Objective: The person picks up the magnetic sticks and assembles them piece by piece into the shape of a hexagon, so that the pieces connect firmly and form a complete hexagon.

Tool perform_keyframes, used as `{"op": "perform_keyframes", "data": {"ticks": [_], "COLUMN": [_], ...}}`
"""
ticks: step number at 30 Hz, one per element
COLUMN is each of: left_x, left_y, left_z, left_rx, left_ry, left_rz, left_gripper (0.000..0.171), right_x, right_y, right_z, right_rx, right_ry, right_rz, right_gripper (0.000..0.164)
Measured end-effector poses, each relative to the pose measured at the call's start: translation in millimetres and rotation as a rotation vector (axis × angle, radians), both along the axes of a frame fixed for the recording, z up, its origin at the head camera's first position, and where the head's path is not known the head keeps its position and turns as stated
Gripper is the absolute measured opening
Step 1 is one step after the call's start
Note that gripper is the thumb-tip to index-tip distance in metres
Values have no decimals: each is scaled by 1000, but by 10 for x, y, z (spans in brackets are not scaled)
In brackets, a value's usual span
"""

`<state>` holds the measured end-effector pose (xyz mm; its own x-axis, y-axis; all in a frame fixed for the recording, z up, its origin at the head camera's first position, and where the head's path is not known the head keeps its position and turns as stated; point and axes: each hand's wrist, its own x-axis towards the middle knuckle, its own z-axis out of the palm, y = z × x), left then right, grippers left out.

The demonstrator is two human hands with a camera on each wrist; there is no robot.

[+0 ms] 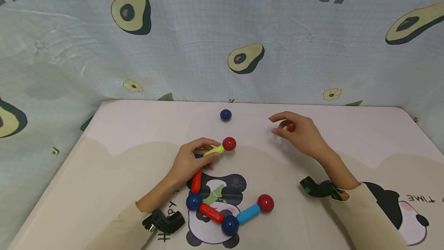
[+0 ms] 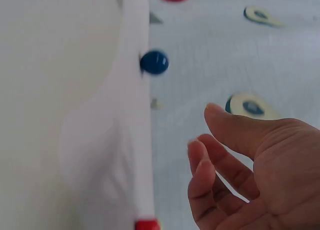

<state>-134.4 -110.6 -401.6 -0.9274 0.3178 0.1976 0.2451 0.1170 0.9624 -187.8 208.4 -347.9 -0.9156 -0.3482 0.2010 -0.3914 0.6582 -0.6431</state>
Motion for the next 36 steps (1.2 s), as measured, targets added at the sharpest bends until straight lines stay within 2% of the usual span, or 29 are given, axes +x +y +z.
{"op": "perform_keyframes", "data": {"ticks": [4, 10, 13, 21, 29, 36], "left_x": [-11, -14, -6, 2, 3, 14], "left_y": [-19, -24, -13, -3, -2, 4], "left_z": [0, -1, 1, -4, 13, 18], "left_rx": [-7, -17, -13, -11, 0, 12], "left_ry": [-17, -24, -22, -18, -20, -16], "left_rz": [-4, -2, 0, 0, -16, -11], "left_gripper": [24, 25, 25, 24, 33, 39], "right_x": [14, -8, -38, -63, -57, -62], "right_y": [252, 509, 597, 665, 643, 635], "right_z": [-58, -102, -125, -212, -249, -270], "right_rx": [39, 92, 103, 120, 135, 152], "right_ry": [29, 121, 138, 105, 126, 69], "right_rz": [-95, -166, -189, -188, -184, -172], "right_gripper": [30, 27, 25, 22, 22, 24]}}
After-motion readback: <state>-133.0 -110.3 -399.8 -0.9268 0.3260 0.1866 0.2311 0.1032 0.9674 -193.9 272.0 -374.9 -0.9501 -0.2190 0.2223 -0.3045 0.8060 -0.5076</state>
